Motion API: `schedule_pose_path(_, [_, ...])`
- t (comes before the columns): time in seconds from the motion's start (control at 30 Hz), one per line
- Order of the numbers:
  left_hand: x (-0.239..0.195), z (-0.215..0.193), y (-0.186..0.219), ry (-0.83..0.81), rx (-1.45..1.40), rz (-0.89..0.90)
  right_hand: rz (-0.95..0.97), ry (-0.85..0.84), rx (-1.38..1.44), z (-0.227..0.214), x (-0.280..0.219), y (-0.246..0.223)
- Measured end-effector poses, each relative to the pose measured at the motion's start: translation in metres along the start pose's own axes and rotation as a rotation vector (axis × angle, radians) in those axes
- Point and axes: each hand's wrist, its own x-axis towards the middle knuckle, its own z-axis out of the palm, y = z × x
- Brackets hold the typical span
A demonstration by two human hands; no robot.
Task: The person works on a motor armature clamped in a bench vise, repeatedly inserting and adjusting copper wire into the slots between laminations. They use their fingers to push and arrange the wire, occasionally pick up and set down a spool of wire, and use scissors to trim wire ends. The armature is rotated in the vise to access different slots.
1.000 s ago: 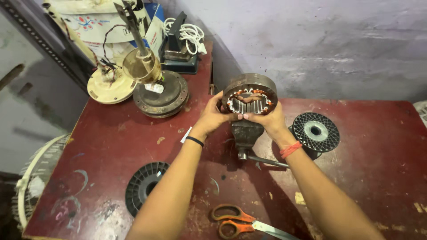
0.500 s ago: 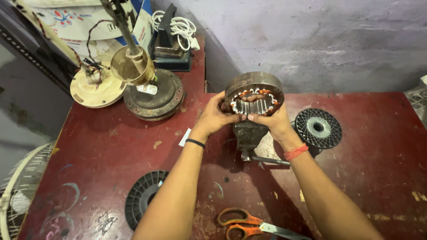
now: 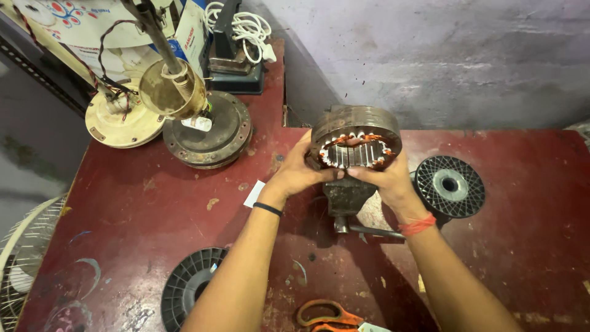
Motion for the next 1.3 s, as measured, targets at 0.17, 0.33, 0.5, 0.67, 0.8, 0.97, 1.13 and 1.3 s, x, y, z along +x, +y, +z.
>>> schedule_pose_path(0.17, [0.000,-0.001,0.003,-0.041,-0.059,0.051,0.038,0.009,0.077,-0.005,-0.004,-0.005])
schedule_pose_path(0.33, [0.000,0.000,0.001,-0.044,-0.122,0.022,-0.192,0.239,0.022,0.005,-0.035,-0.004])
schedule_pose_path(0.5, [0.002,-0.003,-0.002,-0.034,-0.105,0.008,0.077,0.462,-0.224,0.039,-0.090,-0.009])
schedule_pose_path(0.67, [0.001,0.000,-0.004,-0.010,-0.151,-0.006,0.440,0.359,-0.403,0.083,-0.093,-0.026])
schedule_pose_path(0.8, [0.001,0.003,-0.006,-0.005,-0.142,0.005,0.548,0.312,-0.655,0.095,-0.075,-0.042])
schedule_pose_path(0.97, [0.002,0.001,-0.004,-0.003,-0.018,0.003,0.484,0.241,-0.567,0.095,-0.072,-0.032])
schedule_pose_path(1.13, [-0.001,-0.001,0.002,-0.029,-0.027,-0.002,0.509,0.181,-0.485,0.076,-0.097,-0.009])
schedule_pose_path(1.3, [-0.001,0.000,0.004,-0.055,-0.057,-0.007,0.419,-0.024,-0.667,0.049,-0.115,-0.007])
